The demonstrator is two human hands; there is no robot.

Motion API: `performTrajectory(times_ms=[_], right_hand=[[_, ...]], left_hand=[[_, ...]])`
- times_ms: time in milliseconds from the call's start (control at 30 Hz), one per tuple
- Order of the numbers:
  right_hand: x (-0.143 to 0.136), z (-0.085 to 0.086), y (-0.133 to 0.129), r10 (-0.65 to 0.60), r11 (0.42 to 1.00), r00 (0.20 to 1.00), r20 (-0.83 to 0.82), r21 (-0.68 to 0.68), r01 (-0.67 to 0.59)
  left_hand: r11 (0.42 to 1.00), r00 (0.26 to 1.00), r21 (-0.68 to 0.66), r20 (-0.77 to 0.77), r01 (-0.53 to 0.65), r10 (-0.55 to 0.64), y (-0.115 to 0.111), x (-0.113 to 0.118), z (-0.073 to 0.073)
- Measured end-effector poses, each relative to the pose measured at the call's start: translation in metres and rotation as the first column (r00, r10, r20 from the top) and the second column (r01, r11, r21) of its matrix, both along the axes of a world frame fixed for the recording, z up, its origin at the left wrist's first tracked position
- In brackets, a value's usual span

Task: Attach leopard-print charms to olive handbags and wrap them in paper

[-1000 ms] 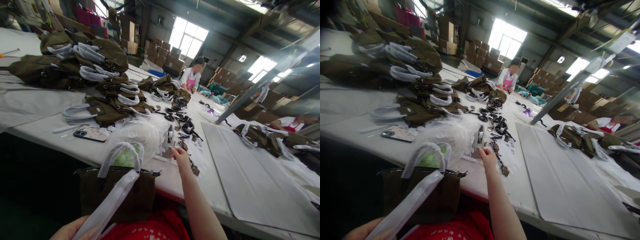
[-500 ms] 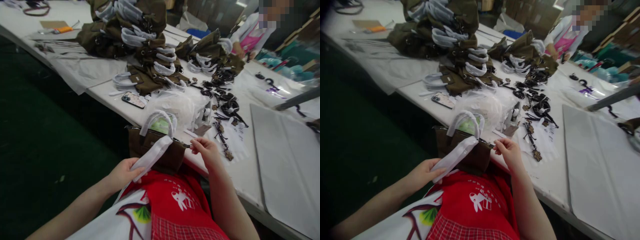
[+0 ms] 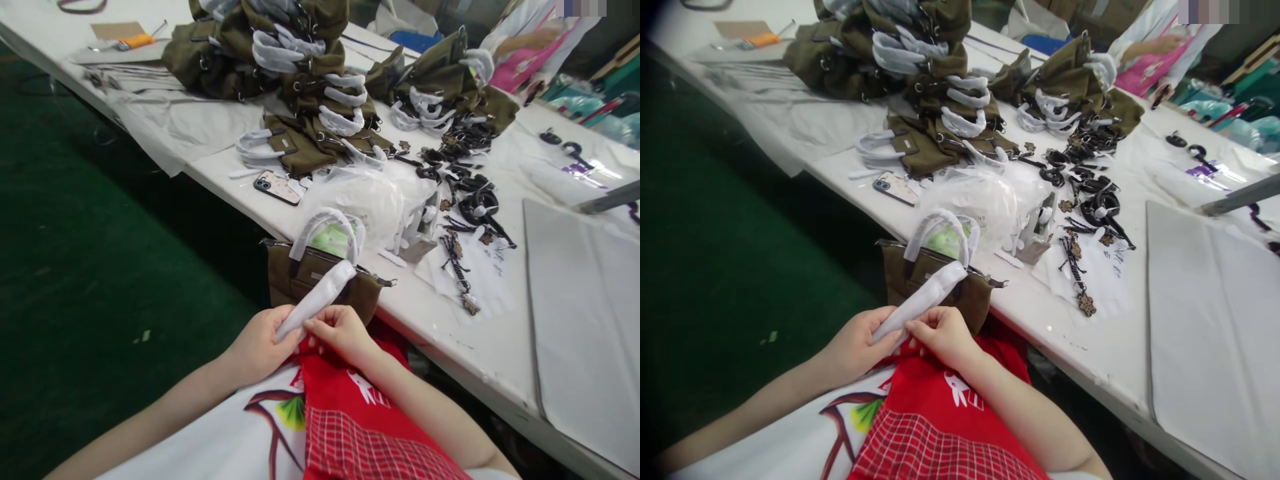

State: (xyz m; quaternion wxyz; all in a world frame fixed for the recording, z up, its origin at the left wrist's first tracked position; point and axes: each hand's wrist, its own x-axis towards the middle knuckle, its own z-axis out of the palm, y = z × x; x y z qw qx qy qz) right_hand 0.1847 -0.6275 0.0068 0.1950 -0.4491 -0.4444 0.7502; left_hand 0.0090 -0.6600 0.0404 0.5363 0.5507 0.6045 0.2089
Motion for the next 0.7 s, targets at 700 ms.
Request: performTrajectory(times_ms=[700], right_hand=[[0.005,-0.017,0.006,-0.091,0.943,0.996,0.015,0.322,0.081]], left_hand=[[0.796,0.625,-0.596,0.664,0.110,0.411,-0.004,0.001,-0.018]])
